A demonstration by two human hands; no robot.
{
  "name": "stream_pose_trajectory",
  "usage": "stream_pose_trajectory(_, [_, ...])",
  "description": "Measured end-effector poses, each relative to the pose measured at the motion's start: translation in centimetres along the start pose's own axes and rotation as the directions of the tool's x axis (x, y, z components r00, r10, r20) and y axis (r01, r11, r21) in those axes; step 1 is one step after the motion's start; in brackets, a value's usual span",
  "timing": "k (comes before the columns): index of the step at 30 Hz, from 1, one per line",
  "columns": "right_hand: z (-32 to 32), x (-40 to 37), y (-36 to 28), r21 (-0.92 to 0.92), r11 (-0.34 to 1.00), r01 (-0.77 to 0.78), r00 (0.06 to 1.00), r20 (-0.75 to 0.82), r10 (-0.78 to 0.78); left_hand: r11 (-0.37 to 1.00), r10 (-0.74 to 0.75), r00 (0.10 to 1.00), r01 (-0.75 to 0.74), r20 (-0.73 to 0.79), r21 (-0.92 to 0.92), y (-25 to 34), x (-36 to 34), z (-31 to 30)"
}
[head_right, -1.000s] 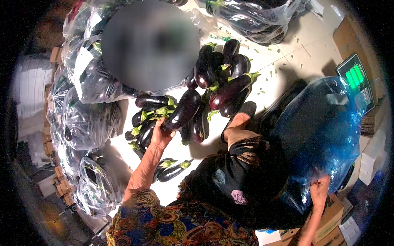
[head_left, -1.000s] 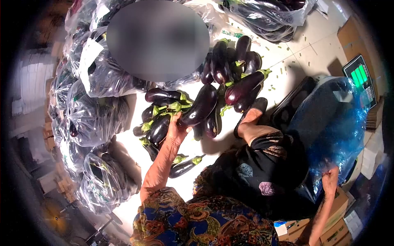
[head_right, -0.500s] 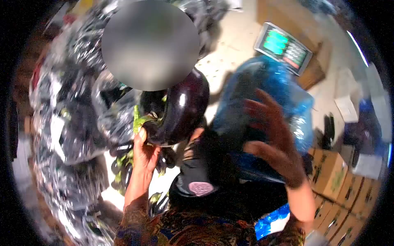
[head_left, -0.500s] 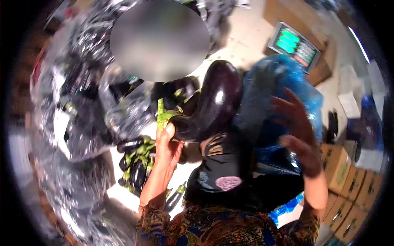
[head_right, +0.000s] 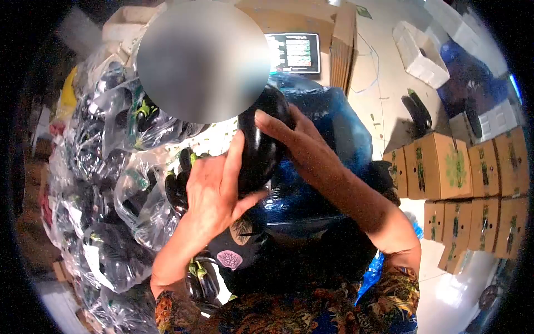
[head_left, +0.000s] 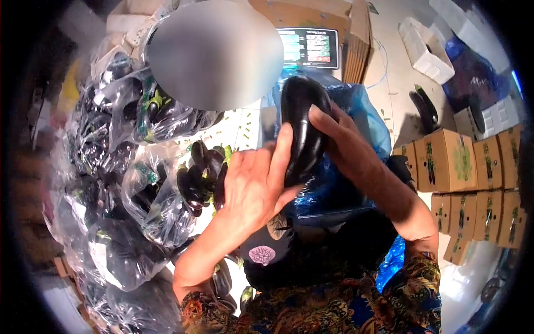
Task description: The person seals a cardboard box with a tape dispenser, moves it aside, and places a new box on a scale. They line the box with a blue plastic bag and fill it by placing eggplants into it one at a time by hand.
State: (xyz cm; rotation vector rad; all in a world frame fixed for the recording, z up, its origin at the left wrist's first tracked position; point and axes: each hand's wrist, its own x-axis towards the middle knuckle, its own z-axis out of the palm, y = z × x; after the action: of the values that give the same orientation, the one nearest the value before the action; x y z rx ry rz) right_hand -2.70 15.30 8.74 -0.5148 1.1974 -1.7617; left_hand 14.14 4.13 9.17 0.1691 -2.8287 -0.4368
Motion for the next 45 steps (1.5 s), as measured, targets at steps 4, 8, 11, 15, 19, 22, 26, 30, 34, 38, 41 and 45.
stream_pose_trajectory(4, [-6.3, 1.6, -1.4, -0.157, 0.982, 0.104, 0.993, 0.078, -0.093, 0.887, -0.149, 0.988, 0.116, -0.039, -0.447, 0.9, 3.3, -1.6])
stream_pose_trajectory(8, [-12.6, 1.6, -2.1, -0.718, 0.677, 0.164, 0.974, 0.011, -0.224, 0.087, -0.219, 0.943, 0.275, 0.251, -0.958, 2.4, 4.8, -3.7])
stream_pose_trajectory(11, [-19.0, 3.5, 2.6, -0.931, 0.361, 0.059, 0.95, -0.059, -0.307, -0.048, -0.117, 0.912, 0.391, 0.394, -0.919, 4.9, 6.0, -2.6])
stream_pose_trajectory(15, [-22.3, 3.6, 5.2, -0.986, 0.163, -0.033, 0.929, -0.09, -0.358, -0.192, -0.038, 0.802, 0.579, 0.596, -0.792, 5.4, 7.3, 2.6])
stream_pose_trajectory(19, [-22.5, 3.6, 5.1, -0.994, 0.063, -0.087, 0.93, -0.104, -0.352, -0.204, -0.134, 0.683, 0.69, 0.718, -0.694, 4.0, 8.8, 8.4])
stream_pose_trajectory(22, [-22.3, 3.2, 5.4, -0.992, -0.073, -0.103, 0.948, -0.075, -0.308, -0.325, -0.251, 0.625, 0.665, 0.739, -0.673, 3.4, 9.6, 11.4])
stream_pose_trajectory(26, [-23.4, 4.3, 7.1, -0.997, -0.002, -0.078, 0.964, -0.074, -0.256, 0.09, -0.313, 0.709, 0.685, 0.632, -0.723, 0.9, 9.9, 16.5])
stream_pose_trajectory(30, [-22.1, 4.8, 8.1, -0.982, 0.141, -0.127, 0.98, -0.146, -0.136, 0.262, -0.258, 0.877, 0.467, 0.405, -0.844, 0.6, 9.5, 23.0])
stream_pose_trajectory(34, [-20.2, 4.3, 7.0, -0.987, 0.032, -0.16, 0.981, -0.163, -0.104, 0.806, -0.02, 0.992, 0.091, 0.127, -0.585, -1.0, 6.5, 31.7])
stream_pose_trajectory(38, [-20.6, 4.1, 7.1, -0.995, 0.023, -0.094, 0.982, -0.097, -0.165, 0.734, -0.205, 0.851, 0.461, 0.483, -0.499, 0.4, 6.7, 32.3])
stream_pose_trajectory(41, [-19.7, 3.8, 6.1, -0.992, 0.024, -0.12, 0.984, -0.122, -0.129, 0.744, -0.12, 0.905, 0.354, 0.407, -0.567, -1.3, 6.3, 34.7])
stream_pose_trajectory(45, [-18.4, 3.8, 6.6, -0.985, -0.163, -0.048, 0.954, 0.003, -0.3, 0.786, -0.127, 0.873, 0.378, 0.47, -0.489, -1.0, 7.0, 33.5])
